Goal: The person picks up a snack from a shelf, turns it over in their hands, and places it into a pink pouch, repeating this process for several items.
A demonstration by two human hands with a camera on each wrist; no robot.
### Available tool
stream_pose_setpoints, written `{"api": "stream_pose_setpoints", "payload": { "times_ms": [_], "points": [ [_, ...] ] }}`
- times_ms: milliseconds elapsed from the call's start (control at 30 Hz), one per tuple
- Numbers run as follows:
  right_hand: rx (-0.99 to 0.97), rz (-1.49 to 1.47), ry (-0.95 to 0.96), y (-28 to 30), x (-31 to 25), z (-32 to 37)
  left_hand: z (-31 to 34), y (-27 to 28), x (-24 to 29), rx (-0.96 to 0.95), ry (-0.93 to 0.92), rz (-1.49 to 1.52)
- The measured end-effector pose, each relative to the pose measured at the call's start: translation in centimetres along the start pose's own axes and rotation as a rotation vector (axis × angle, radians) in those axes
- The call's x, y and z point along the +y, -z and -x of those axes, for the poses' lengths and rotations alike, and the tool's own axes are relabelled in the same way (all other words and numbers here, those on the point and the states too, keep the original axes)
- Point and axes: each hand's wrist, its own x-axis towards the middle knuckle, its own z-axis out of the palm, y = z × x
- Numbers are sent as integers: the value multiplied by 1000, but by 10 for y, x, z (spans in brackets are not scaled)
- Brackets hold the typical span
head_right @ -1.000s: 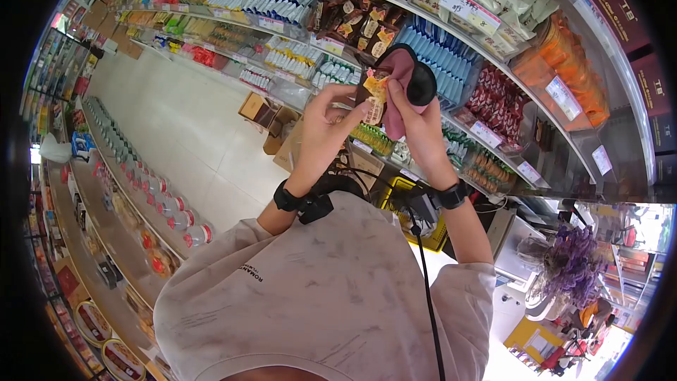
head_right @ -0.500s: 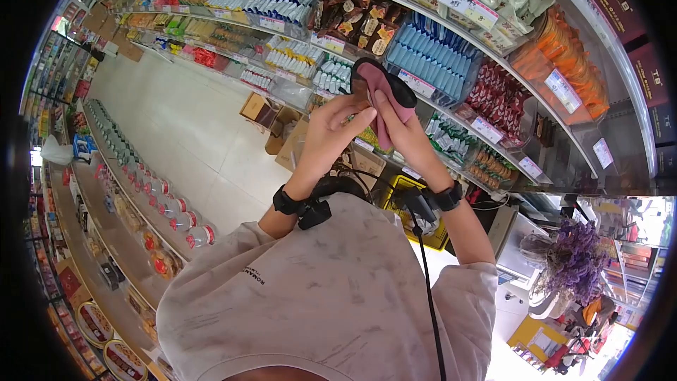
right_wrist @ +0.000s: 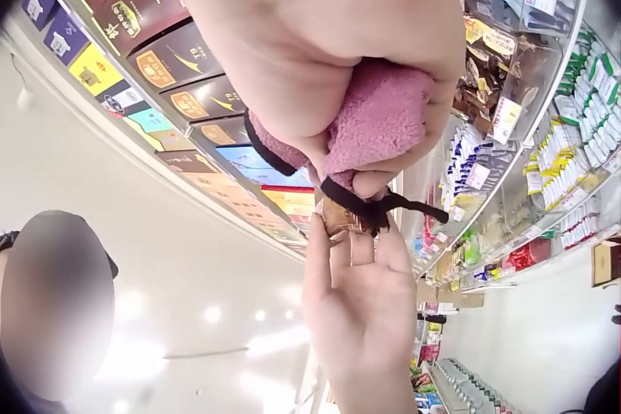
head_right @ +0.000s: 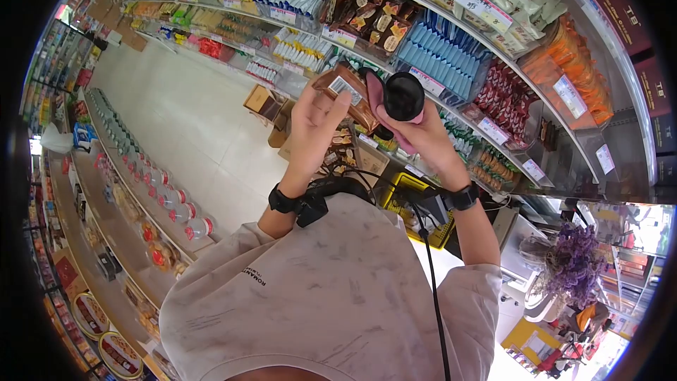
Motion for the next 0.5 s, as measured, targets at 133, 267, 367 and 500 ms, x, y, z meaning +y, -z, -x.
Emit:
{"api": "stream_pose_setpoints", "payload": {
  "times_ms": [133,267,367,500],
  "points": [
    [200,-197,96,-13,15,-5,2,11,-4,96,71,69],
    [143,-321,7,-19,31,-12,4,19,-13,232,67,115],
    [123,-257,-51,-45,19,-10,7,28,-20,253,80,103],
    [23,-132,-202,-44,34,-19,13,42,-24,304,210,143]
  ]
}}
